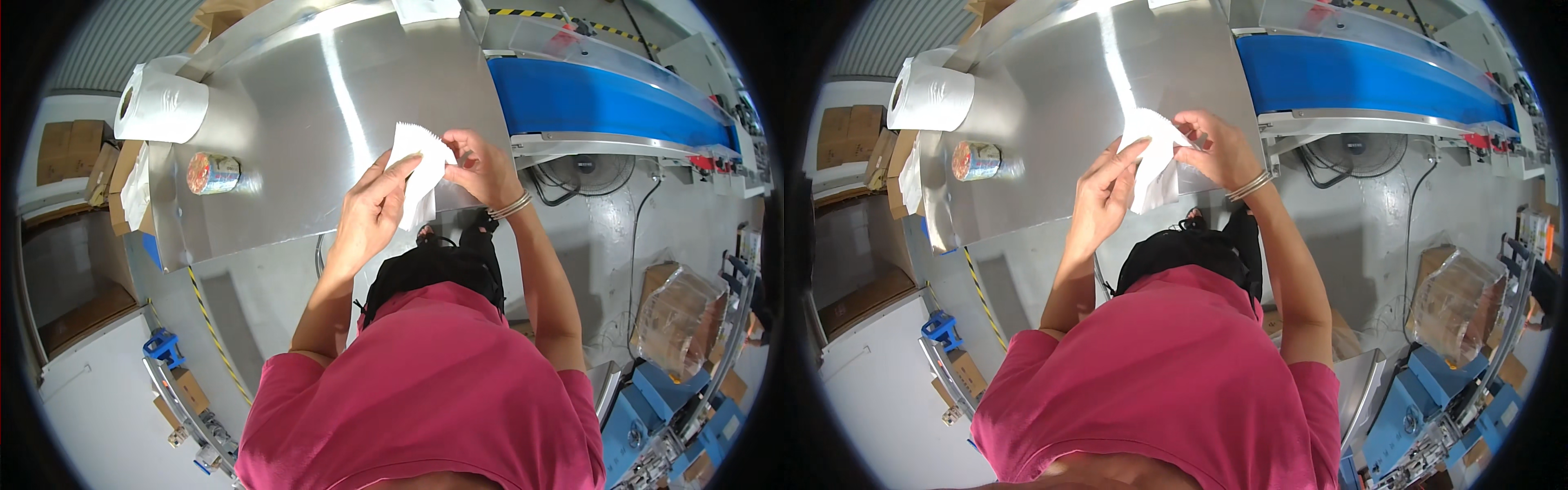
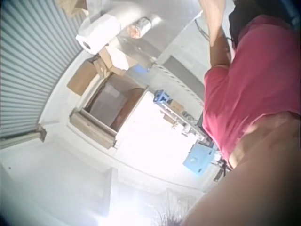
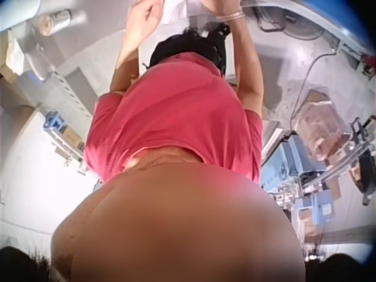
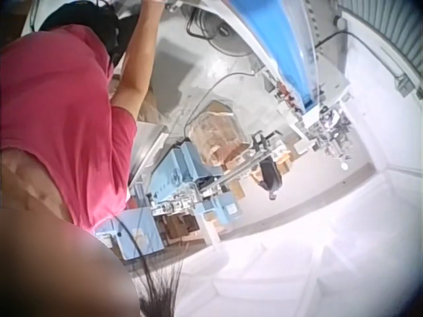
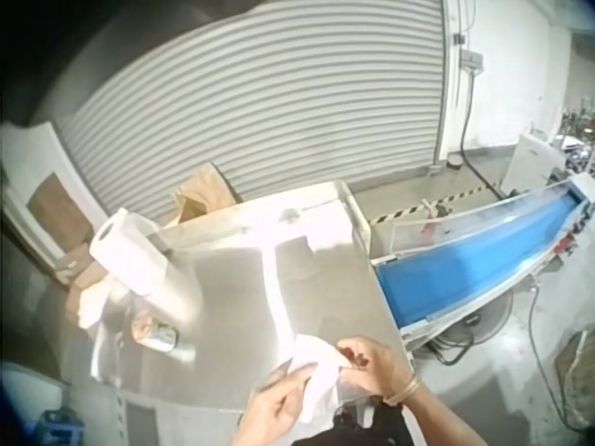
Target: Inspecting paper stacks and writing on production labels in a paper mill.
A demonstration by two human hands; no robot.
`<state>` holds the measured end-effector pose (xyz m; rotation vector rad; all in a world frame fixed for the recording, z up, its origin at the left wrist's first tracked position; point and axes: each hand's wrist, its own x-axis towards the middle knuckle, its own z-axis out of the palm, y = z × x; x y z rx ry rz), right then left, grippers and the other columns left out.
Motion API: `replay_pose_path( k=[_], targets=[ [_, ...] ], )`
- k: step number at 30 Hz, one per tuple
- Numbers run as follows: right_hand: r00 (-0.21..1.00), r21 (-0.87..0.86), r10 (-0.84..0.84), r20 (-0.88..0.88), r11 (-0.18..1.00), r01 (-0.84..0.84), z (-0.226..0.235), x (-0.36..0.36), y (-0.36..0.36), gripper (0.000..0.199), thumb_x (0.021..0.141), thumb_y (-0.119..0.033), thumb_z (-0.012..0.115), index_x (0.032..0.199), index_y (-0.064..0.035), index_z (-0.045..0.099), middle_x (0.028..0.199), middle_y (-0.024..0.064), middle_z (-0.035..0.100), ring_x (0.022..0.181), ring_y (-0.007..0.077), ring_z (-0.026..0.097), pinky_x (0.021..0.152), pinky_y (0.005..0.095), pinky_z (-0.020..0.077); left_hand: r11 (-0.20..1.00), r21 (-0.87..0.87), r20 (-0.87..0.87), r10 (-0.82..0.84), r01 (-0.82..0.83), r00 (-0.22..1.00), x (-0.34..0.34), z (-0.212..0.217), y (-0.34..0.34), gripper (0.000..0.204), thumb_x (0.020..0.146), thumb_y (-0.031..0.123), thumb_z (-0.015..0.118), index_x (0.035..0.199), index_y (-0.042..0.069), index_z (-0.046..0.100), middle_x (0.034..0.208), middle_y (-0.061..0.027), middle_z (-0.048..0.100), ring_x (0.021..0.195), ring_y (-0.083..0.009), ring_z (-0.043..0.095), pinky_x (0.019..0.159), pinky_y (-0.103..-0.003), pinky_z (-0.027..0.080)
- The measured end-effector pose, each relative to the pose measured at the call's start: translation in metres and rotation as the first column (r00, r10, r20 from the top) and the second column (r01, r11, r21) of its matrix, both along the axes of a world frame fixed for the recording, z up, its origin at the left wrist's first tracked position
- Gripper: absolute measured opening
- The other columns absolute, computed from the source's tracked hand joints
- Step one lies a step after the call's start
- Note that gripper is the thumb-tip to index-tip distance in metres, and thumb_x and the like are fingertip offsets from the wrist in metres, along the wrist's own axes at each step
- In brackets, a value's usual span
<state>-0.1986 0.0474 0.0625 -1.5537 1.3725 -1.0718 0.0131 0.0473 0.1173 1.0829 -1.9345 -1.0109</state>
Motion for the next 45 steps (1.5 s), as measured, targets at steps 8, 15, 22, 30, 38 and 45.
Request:
replay_pose_path(
  k=[8, 15, 22, 30, 38, 45],
  targets=[
    [1.0, -0.051, -0.022, 0.0, 0.998, 0.022, -0.003, 0.001, 0.001, 0.04, 0.075, -0.006, 0.075, 0.111, -0.0052, 0.059, 0.091, 0.0046, 0.066, 0.08, 0.0125, 0.062, 0.07, 0.0251, 0.0518, 0.999, 0.036, -0.012, 0.018, -0.017, 1.0, 0.0, 0.0, 0.0, 0.026, 0.093, 0.005, 0.051, 0.116, 0.005, 0.063, 0.103, -0.0205, 0.066, 0.087, -0.0317, 0.067, 0.103, -0.042, 0.042],
    [0.999, -0.058, -0.007, -0.039, 0.998, 0.005, -0.003, 0.0, 0.0, 0.037, 0.076, -0.006, 0.075, 0.109, -0.0036, 0.059, 0.086, 0.004, 0.064, 0.076, 0.0108, 0.06, 0.069, 0.0247, 0.0517, 0.999, 0.033, -0.003, 0.006, -0.006, 1.0, 0.001, -0.001, -0.001, 0.027, 0.093, 0.001, 0.051, 0.117, 0.005, 0.064, 0.113, -0.0223, 0.063, 0.105, -0.0328, 0.064, 0.087, -0.037, 0.051],
    [1.0, -0.039, 0.022, 0.014, 0.999, -0.021, -0.004, -0.001, -0.002, 0.036, 0.076, -0.006, 0.075, 0.108, -0.0041, 0.059, 0.089, 0.0046, 0.064, 0.078, 0.0116, 0.06, 0.07, 0.0253, 0.0511, 0.999, -0.022, 0.008, -0.028, 0.028, 1.0, 0.003, -0.003, -0.003, 0.029, 0.093, 0.0, 0.05, 0.117, 0.007, 0.065, 0.124, -0.0238, 0.058, 0.109, -0.0323, 0.062, 0.083, -0.035, 0.053],
    [0.998, -0.011, 0.057, -0.014, 0.998, -0.057, 0.001, -0.006, -0.003, 0.038, 0.076, -0.009, 0.075, 0.11, -0.0049, 0.059, 0.091, 0.0041, 0.064, 0.08, 0.0118, 0.06, 0.072, 0.0256, 0.0508, 0.998, -0.01, -0.004, -0.057, 0.057, 0.998, 0.004, -0.004, -0.005, 0.027, 0.094, 0.002, 0.051, 0.116, 0.007, 0.066, 0.127, -0.0221, 0.057, 0.106, -0.0301, 0.063, 0.083, -0.034, 0.051],
    [0.992, 0.014, 0.128, 0.02, 0.992, -0.129, 0.003, -0.01, -0.007, 0.035, 0.076, -0.004, 0.072, 0.109, -0.003, 0.059, 0.089, 0.0037, 0.061, 0.079, 0.0113, 0.059, 0.072, 0.0251, 0.0502, 0.996, 0.06, -0.051, -0.062, 0.065, 0.997, 0.004, -0.004, -0.007, 0.026, 0.093, 0.003, 0.052, 0.114, 0.006, 0.066, 0.129, -0.0211, 0.056, 0.105, -0.0315, 0.063, 0.082, -0.035, 0.052],
    [0.984, 0.014, 0.179, 0.005, 0.984, -0.18, 0.011, -0.011, -0.013, 0.034, 0.074, -0.004, 0.072, 0.105, -0.0027, 0.059, 0.092, 0.0053, 0.061, 0.079, 0.0125, 0.06, 0.072, 0.0253, 0.0501, 0.994, 0.041, -0.02, -0.099, 0.1, 0.995, 0.009, -0.004, -0.011, 0.025, 0.094, 0.008, 0.054, 0.116, 0.006, 0.065, 0.132, -0.0218, 0.053, 0.104, -0.0323, 0.063, 0.082, -0.035, 0.052]
  ],
)
